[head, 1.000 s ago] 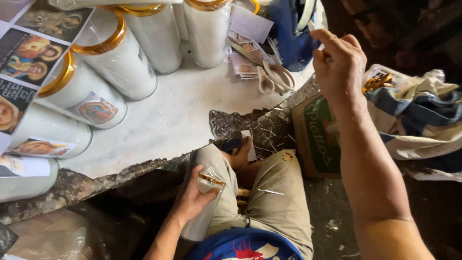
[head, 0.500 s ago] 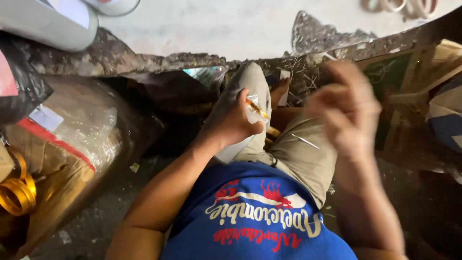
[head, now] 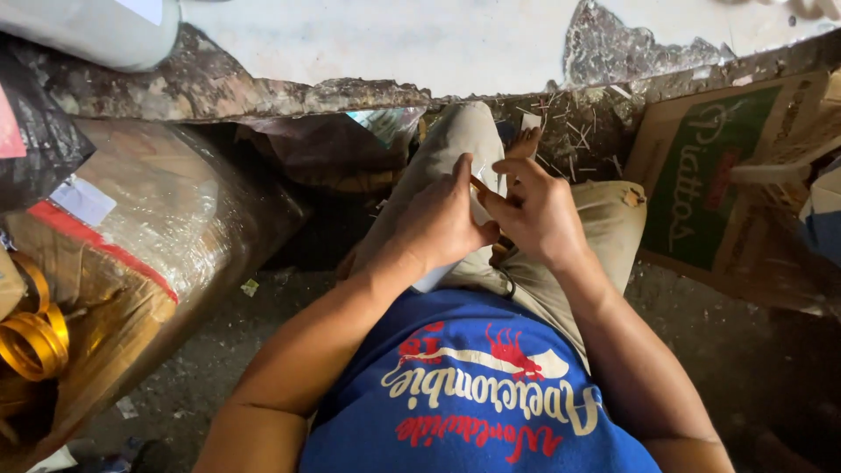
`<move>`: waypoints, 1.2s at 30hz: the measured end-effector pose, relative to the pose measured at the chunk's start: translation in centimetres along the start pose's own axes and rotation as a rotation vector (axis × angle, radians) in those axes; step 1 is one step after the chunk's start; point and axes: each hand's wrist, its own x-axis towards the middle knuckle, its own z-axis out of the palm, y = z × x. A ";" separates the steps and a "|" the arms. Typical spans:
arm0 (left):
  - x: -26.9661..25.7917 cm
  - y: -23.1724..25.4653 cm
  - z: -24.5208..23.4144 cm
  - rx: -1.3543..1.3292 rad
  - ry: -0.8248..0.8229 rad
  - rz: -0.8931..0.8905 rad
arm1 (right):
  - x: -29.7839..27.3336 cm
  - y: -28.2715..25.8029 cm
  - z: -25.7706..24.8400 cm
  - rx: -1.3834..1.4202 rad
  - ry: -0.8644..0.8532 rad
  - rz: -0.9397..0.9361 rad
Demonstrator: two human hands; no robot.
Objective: Cutting plastic labels with scissors and applying them to tall white candles
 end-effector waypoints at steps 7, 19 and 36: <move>-0.6 0.5 -0.9 -0.074 0.029 0.012 | 0.2 0.7 0.2 -0.139 -0.008 -0.006; 0.3 -2.6 -0.9 -0.145 0.287 0.266 | -3.6 8.8 2.7 0.968 0.047 0.300; -1.4 -3.5 -2.9 -0.960 -0.375 0.584 | -3.0 0.8 -3.3 0.445 0.111 -0.130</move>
